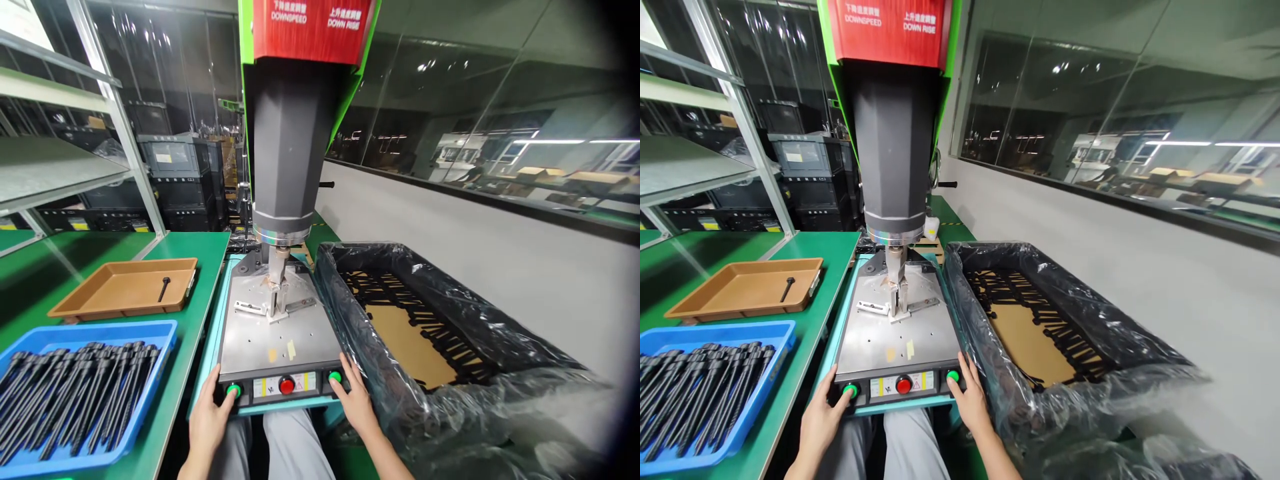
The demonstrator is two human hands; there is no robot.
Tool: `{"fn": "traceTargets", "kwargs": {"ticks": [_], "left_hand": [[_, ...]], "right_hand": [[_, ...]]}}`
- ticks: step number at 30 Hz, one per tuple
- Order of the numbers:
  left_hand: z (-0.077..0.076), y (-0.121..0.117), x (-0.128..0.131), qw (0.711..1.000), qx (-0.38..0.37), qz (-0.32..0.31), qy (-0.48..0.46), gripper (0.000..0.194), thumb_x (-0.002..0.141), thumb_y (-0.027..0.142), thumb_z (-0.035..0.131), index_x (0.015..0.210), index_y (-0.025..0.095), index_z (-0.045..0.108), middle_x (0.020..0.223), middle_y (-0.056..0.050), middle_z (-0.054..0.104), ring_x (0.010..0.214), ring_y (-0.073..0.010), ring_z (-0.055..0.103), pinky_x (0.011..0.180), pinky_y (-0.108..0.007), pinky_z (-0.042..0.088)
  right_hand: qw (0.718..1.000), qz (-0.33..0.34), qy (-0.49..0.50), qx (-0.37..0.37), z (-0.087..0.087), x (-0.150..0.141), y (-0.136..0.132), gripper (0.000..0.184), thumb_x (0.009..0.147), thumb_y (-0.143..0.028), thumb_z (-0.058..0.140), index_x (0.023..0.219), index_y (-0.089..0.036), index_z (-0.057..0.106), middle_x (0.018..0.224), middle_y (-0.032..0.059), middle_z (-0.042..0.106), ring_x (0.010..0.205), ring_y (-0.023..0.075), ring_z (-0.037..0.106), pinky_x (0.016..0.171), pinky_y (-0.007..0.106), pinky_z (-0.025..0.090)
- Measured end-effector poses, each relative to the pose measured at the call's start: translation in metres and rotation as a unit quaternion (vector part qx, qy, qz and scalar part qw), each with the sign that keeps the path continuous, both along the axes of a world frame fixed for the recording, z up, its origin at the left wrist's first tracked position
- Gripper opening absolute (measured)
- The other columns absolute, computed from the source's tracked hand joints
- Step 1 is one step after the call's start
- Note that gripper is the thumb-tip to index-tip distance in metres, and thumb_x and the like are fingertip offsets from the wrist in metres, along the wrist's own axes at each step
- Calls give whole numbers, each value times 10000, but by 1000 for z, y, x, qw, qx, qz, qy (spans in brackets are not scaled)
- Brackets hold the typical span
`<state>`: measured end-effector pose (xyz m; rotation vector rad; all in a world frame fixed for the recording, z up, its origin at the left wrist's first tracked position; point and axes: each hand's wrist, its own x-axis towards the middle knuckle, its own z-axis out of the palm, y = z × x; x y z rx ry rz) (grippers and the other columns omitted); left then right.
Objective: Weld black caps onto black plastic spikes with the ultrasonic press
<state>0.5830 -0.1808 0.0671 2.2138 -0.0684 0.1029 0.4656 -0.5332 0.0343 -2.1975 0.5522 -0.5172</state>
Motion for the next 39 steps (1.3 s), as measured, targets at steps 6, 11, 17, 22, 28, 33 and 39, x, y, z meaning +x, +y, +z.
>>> {"fn": "traceTargets", "kwargs": {"ticks": [6,11,17,22,28,33,39], "left_hand": [[-1,4,7,997,-68,-7,19,642,729,471,668,1324,262,551,1304,-56,620,1182,-283,583,1020,-401,447],[2,6,17,988,-149,-4,52,606,731,485,668,1246,170,609,1289,-111,626,1210,-282,564,1072,-404,399],[25,-10,12,997,-72,40,-13,514,745,478,628,1131,141,662,1261,-168,619,1196,-347,551,1026,-506,423],[74,-53,17,978,-134,-66,-142,473,831,414,592,1256,207,582,1336,-134,560,1252,-291,507,1050,-470,410],[132,-102,65,941,-302,-151,-13,748,882,483,541,1514,301,185,1362,-135,518,1086,-212,619,925,-386,501],[153,-123,97,922,-335,-185,57,748,894,526,493,1522,310,149,1303,-123,551,989,-183,661,852,-339,524],[160,-142,116,915,-364,-165,61,547,815,469,623,1271,172,565,1178,-129,640,827,-172,680,765,-314,537]], "right_hand": [[1000,-3,-15,4,1,1,1,646,878,-487,462,1455,-204,393,1540,93,309,1415,256,297,1144,412,296],[1000,-10,-25,1,2,2,4,638,883,-492,445,1449,-200,405,1540,90,309,1409,258,310,1140,417,309],[999,-13,-33,4,3,2,5,625,881,-485,463,1447,-224,408,1540,77,315,1402,262,323,1132,420,326],[999,-8,-38,11,4,1,4,621,876,-485,483,1433,-217,433,1528,84,339,1389,263,350,1128,413,337],[997,-38,-63,-3,17,2,-1,501,847,-464,529,1271,-209,605,1347,126,551,1254,296,514,1040,471,438],[983,-60,-168,-40,64,18,15,328,880,-436,515,952,-189,718,1086,139,659,1030,272,626,939,426,495],[981,118,-151,39,120,87,62,289,917,-347,477,1016,-193,701,974,91,709,910,218,655,813,318,515]]}}
